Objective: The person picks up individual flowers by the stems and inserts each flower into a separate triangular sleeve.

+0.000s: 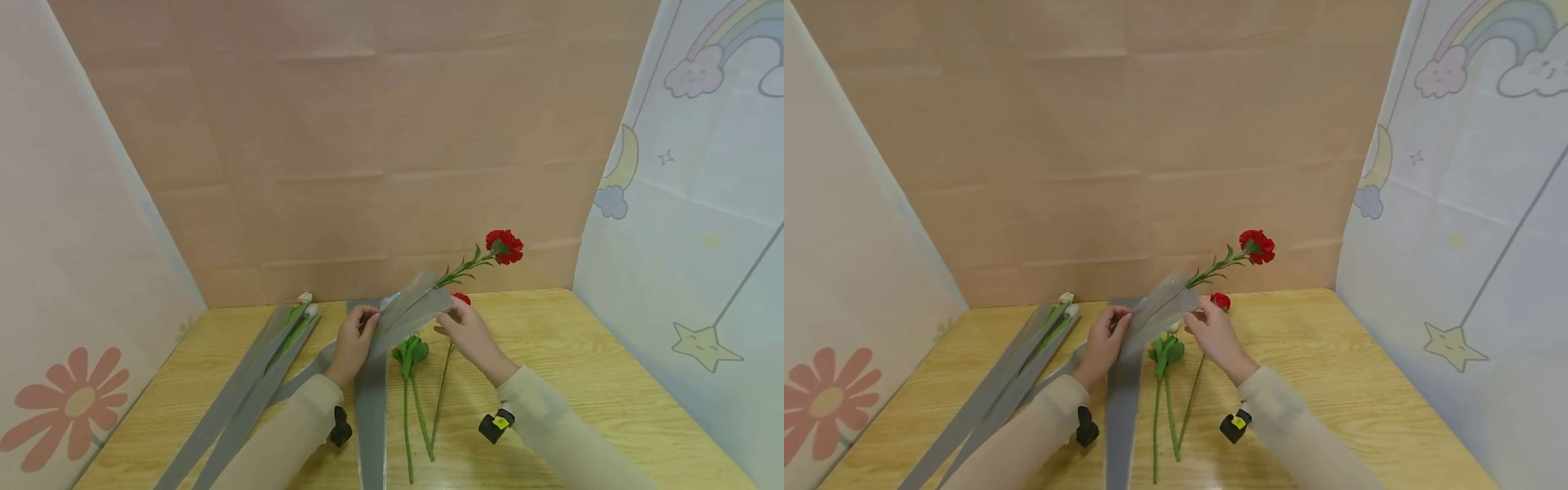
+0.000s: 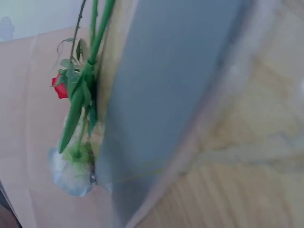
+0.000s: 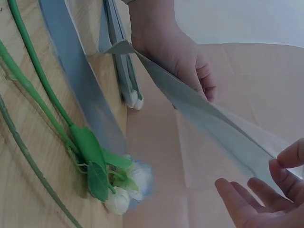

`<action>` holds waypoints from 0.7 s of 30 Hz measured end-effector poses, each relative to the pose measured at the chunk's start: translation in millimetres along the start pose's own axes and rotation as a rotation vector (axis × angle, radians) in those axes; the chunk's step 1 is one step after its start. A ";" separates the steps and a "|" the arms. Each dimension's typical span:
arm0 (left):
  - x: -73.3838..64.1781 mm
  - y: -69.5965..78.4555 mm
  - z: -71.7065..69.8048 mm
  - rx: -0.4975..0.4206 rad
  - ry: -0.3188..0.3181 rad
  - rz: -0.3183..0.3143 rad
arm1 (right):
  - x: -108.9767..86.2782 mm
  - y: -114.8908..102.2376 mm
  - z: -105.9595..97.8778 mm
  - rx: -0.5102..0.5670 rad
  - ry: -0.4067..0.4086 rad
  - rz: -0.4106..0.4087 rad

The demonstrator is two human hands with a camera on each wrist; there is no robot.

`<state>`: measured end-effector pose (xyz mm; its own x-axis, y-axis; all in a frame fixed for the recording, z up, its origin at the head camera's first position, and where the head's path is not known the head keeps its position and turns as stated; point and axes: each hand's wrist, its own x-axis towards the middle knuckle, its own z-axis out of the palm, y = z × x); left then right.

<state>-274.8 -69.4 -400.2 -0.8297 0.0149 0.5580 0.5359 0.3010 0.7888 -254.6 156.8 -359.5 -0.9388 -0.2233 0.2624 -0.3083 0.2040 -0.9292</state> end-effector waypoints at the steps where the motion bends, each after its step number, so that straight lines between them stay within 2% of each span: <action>1: 0.9 0.1 0.0 -0.009 0.014 0.008 | 0.3 -0.8 -0.9 -0.025 0.014 -0.018; 3: 2.7 1.3 0.1 -0.043 0.045 0.028 | 0.5 -4.2 -3.3 -0.086 0.051 -0.056; 6: 8.1 -9.5 4.5 -0.130 0.117 0.081 | 2.6 -11.9 -6.4 -0.153 0.111 -0.118; 10: 15.5 -16.7 13.5 -0.239 0.243 0.149 | 8.9 -25.3 -8.9 -0.124 0.154 -0.183; 12: 15.9 -5.9 15.6 -0.265 0.280 0.166 | 12.6 -32.6 -9.8 -0.104 0.168 -0.194; 15: 14.7 11.9 16.8 -0.295 0.271 0.152 | 18.1 -42.8 -10.8 -0.097 0.192 -0.225; 17: 13.4 22.3 15.9 -0.301 0.233 0.124 | 20.5 -48.9 -11.1 -0.088 0.196 -0.234; 21: 14.1 33.7 12.9 -0.297 0.164 0.046 | 25.6 -59.8 -10.6 -0.024 0.185 -0.251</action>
<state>-270.4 -46.7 -369.1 -0.7802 -0.1386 0.6100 0.6145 0.0123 0.7888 -261.8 149.0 -294.5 -0.8442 -0.0932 0.5278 -0.5355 0.1877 -0.8234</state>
